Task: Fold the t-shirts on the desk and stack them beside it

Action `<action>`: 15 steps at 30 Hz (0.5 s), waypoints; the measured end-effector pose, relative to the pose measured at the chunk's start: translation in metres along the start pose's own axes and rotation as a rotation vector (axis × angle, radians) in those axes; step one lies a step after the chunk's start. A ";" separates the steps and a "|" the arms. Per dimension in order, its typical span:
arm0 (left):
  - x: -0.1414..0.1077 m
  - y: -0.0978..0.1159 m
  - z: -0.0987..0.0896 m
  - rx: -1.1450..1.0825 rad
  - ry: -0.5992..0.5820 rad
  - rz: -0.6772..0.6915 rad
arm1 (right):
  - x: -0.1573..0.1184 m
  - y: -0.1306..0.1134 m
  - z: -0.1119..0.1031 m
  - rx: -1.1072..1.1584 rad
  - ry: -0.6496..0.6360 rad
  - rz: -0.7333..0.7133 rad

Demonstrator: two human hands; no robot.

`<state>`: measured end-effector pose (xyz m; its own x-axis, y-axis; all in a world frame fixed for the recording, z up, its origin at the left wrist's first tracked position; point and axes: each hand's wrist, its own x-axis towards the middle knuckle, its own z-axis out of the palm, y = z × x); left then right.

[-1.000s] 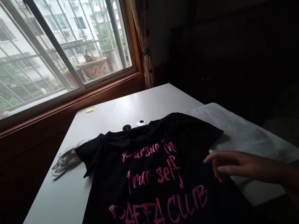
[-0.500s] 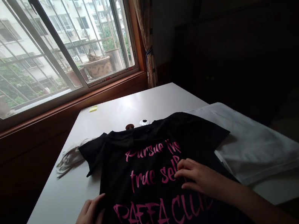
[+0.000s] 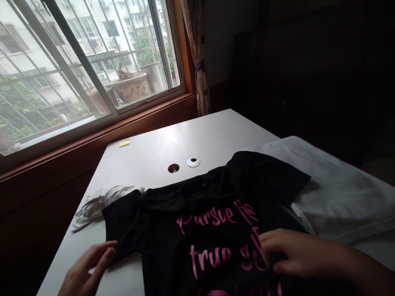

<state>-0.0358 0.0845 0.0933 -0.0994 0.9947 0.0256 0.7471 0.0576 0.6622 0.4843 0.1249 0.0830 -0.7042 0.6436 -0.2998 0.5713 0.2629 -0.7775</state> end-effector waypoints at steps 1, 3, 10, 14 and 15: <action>0.019 -0.005 -0.005 0.038 0.101 0.011 | 0.000 0.000 0.000 -0.005 0.003 0.007; 0.060 -0.014 -0.009 0.148 0.221 0.044 | 0.001 0.000 0.000 -0.017 0.015 0.020; 0.184 -0.043 0.010 0.570 0.191 0.242 | -0.002 -0.002 -0.003 -0.034 0.065 0.045; 0.226 -0.057 0.012 0.578 0.183 0.260 | -0.002 -0.002 0.004 -0.073 0.109 0.067; 0.234 -0.060 0.011 0.578 0.188 0.263 | -0.001 -0.002 0.006 -0.093 0.122 0.075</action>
<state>-0.0970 0.3145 0.0516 0.0608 0.9532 0.2961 0.9893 -0.0969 0.1088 0.4812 0.1198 0.0818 -0.6048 0.7449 -0.2816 0.6608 0.2722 -0.6994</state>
